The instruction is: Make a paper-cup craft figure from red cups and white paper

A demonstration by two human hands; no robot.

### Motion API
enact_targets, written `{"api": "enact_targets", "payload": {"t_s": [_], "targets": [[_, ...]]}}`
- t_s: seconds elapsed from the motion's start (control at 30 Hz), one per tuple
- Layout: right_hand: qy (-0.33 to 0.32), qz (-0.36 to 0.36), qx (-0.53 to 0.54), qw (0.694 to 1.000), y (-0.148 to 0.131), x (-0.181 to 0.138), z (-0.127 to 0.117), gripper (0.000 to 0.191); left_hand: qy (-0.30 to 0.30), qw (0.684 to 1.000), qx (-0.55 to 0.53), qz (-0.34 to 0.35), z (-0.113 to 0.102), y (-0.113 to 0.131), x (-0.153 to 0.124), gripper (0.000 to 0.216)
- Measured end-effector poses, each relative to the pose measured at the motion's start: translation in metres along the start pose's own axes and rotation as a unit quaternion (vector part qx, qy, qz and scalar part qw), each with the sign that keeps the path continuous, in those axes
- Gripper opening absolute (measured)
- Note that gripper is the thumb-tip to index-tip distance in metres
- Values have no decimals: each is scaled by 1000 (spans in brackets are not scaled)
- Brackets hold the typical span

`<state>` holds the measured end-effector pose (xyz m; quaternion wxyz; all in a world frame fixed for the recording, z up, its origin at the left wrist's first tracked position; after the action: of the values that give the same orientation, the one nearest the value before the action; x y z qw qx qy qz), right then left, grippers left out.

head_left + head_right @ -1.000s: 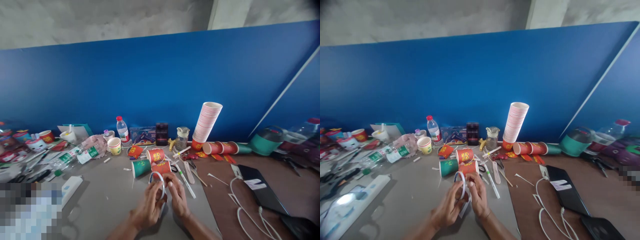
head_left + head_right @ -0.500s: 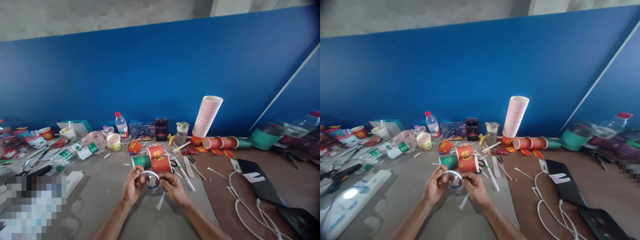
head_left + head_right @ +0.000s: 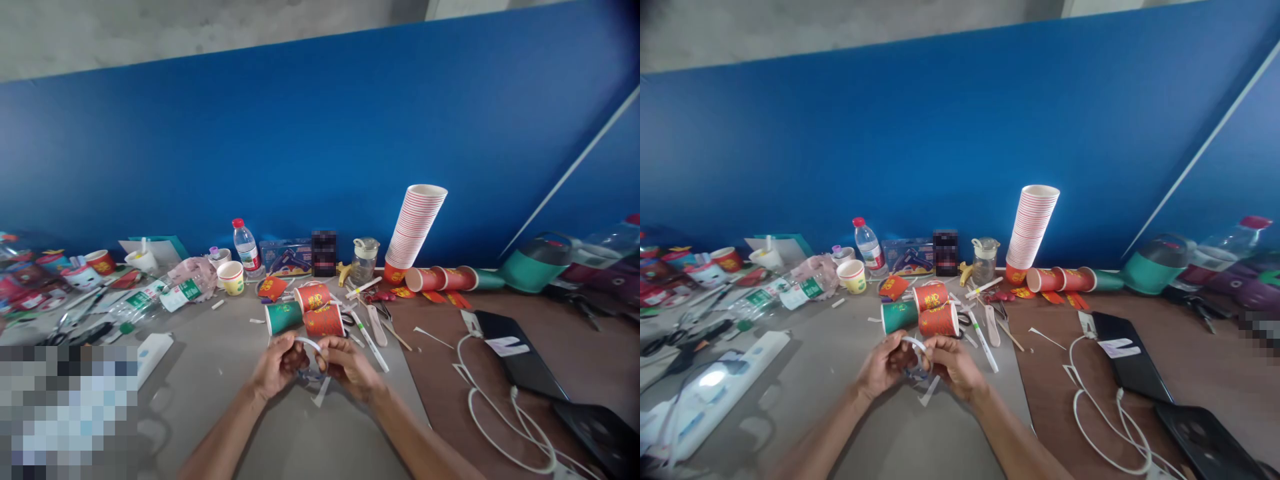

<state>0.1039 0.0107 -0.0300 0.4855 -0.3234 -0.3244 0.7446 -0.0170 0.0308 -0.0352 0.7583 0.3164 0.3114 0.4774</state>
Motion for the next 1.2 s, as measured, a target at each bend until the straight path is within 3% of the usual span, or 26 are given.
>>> {"api": "enact_targets", "payload": {"t_s": [0.13,0.3,0.53,0.67,0.87,0.97,1.07,1.2], "targets": [[-62,10,22,998,2,-2,9,22,5,995,-98,10,2,7,0,30],[-91,7,-7,996,12,0,14,22,-4,989,-151,7,3,12,0,27],[-25,15,-24,999,1,7,-7,37,-45,999,19,12,-2,10,-1,34],[-38,54,-97,993,2,7,-15,42,-47,989,124,-57,-4,-8,-4,34],[-112,57,-28,992,3,1,0,32,-9,999,-35,-10,-5,1,0,31],[-116,48,-14,992,2,0,3,29,12,996,-92,8,-7,6,1,28],[-107,63,-18,992,4,0,2,29,5,997,-81,-2,-6,7,1,29],[-69,72,-66,993,7,3,-5,22,-15,999,39,19,-7,11,-1,34]]}}
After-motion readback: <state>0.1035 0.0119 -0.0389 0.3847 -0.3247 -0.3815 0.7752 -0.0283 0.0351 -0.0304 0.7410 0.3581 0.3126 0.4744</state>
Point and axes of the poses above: each hand's wrist, its own x-axis towards the middle knuckle, its own z-axis out of the palm, y = z × x, the point moved 6 cm from there along x, towards the middle knuckle, and after that the axes turned 6 degrees about y, right-handed, at the moved point
